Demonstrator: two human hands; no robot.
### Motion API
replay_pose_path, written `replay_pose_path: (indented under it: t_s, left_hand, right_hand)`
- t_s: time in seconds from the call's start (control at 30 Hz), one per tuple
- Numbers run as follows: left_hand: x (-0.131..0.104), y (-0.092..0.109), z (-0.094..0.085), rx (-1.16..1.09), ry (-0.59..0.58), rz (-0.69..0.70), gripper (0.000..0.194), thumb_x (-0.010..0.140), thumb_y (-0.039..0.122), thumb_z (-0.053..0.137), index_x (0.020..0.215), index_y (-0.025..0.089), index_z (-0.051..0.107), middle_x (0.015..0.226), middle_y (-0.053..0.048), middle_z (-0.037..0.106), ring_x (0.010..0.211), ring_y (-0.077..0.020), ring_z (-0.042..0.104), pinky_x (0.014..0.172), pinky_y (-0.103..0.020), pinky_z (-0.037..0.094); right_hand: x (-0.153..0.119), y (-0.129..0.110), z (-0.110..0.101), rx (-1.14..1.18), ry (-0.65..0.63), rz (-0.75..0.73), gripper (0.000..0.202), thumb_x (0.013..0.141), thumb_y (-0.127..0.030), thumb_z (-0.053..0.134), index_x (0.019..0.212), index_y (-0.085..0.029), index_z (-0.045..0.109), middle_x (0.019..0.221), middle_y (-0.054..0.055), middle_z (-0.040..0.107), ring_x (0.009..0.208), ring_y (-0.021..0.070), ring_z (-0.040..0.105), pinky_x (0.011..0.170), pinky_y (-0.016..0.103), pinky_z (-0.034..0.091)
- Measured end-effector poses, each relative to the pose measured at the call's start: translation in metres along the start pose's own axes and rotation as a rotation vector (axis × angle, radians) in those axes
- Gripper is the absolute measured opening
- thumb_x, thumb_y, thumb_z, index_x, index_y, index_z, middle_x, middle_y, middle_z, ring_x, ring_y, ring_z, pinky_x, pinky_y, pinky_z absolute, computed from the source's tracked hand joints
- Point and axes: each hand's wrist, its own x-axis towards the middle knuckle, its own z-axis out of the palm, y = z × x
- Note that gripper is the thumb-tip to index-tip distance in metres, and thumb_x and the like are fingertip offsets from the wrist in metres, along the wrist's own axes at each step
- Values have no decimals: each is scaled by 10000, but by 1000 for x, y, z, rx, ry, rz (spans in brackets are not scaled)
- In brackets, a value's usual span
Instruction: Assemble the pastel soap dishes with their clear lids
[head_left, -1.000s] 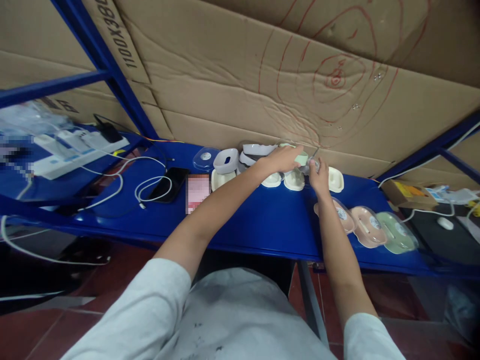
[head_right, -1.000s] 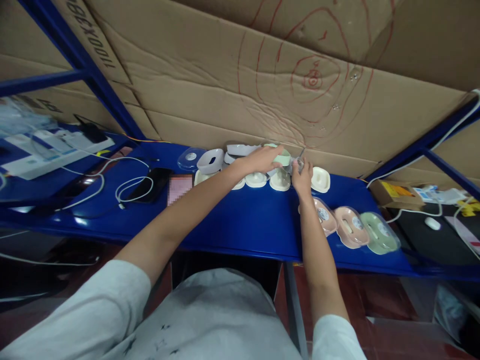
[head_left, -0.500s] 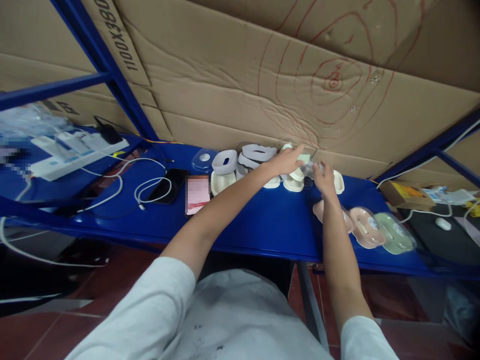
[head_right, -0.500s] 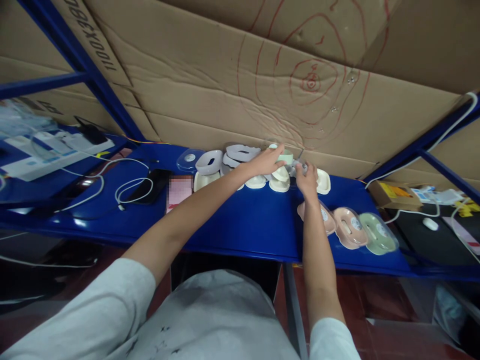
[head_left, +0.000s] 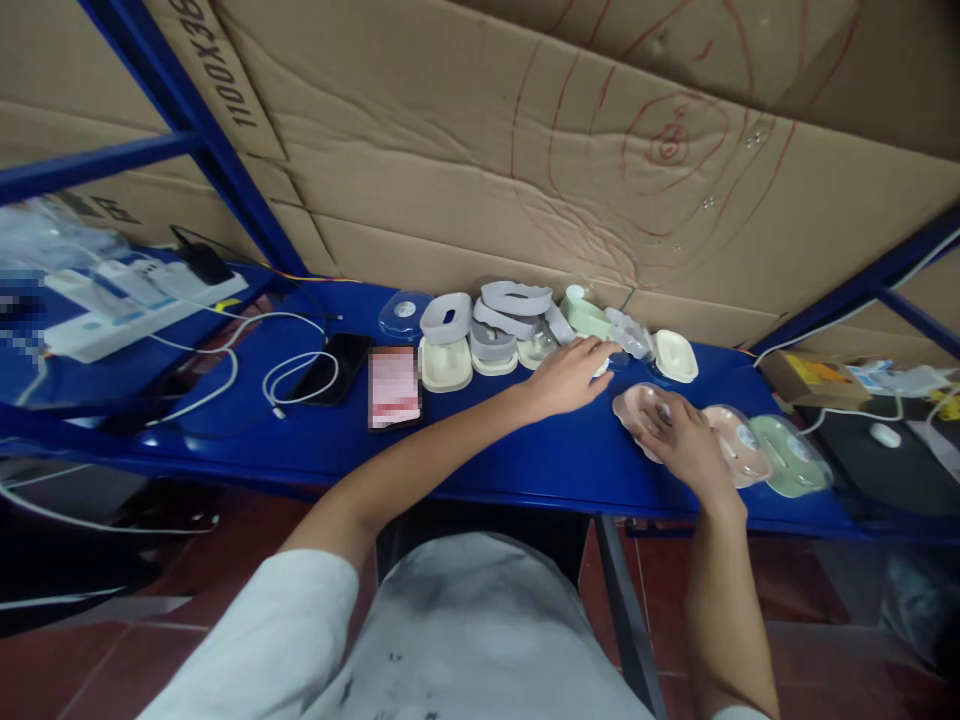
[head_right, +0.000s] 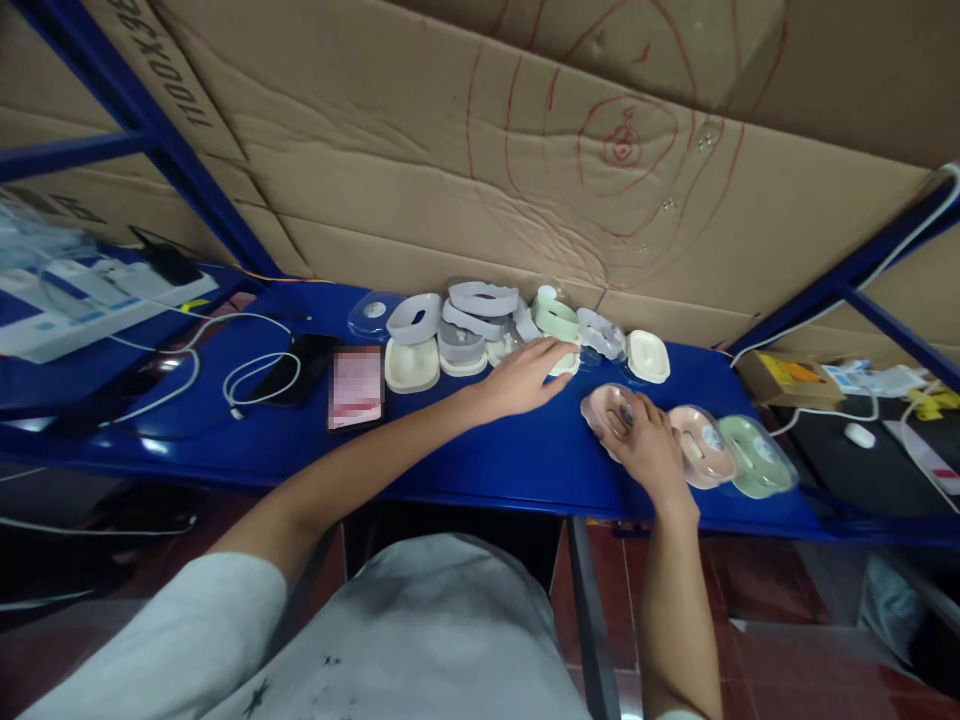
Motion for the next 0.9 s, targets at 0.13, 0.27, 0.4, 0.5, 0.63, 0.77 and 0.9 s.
replay_pose_path:
  t_s: [0.13,0.27,0.4,0.5,0.63,0.77,0.9]
  left_hand:
    - [-29,2,5,-592,79,-271,894,907,463,826,1621,297,315,1640,-174,463,1469,-353,524,1149,-532,513]
    - [-27,-2,-17,-1152,122,-546,1058,891,511,835,1657,402,115,1600,-176,515,1368,-358,618,1000,-588,606]
    - [-17,-17,-58,-1276,372,-563,978,878,467,841,1610,375,199,1372,-109,678,1227,-306,704,969,-544,631]
    - [-18,-35,-82,-1258,503,-493,873,874,510,828,1546,355,294,1326,-84,693,1183,-291,722,968,-502,632]
    - [-27,-55,-89,-1261,591,-492,817,859,559,824,1484,348,340,1359,-90,673,1181,-285,725,970,-475,628]
    - [-33,-64,-85,-1295,573,-483,864,856,501,853,1512,376,304,1337,-76,687,1215,-269,717,1034,-483,595]
    - [-35,-68,-86,-1297,622,-435,877,884,490,833,1557,408,276,1409,-66,655,1241,-239,710,1085,-462,570]
  right_hand:
    - [24,-52,6,529,42,-14,806,865,-698,761,1515,-270,552,1493,144,641,1307,365,655,1079,572,556]
    - [68,-112,13,853,62,-140,710,937,-716,670,1502,-292,590,1532,102,629,1387,312,619,1170,526,515]
    - [142,-139,10,806,116,-281,746,970,-781,551,1501,-261,614,1528,101,639,1417,293,602,1221,508,470]
    - [193,-139,9,553,193,-382,798,916,-761,654,1482,-199,641,1537,146,626,1445,327,574,1260,524,413]
    - [225,-139,21,373,45,-441,697,934,-686,680,1433,-199,685,1472,164,675,1405,354,610,1233,572,425]
    - [218,-153,26,391,129,-463,658,977,-687,620,1444,-226,678,1595,157,565,1542,363,456,1274,634,324]
    - [194,-181,14,649,-18,-649,553,1043,-672,513,1350,-277,747,1447,81,698,1415,277,599,1244,492,417]
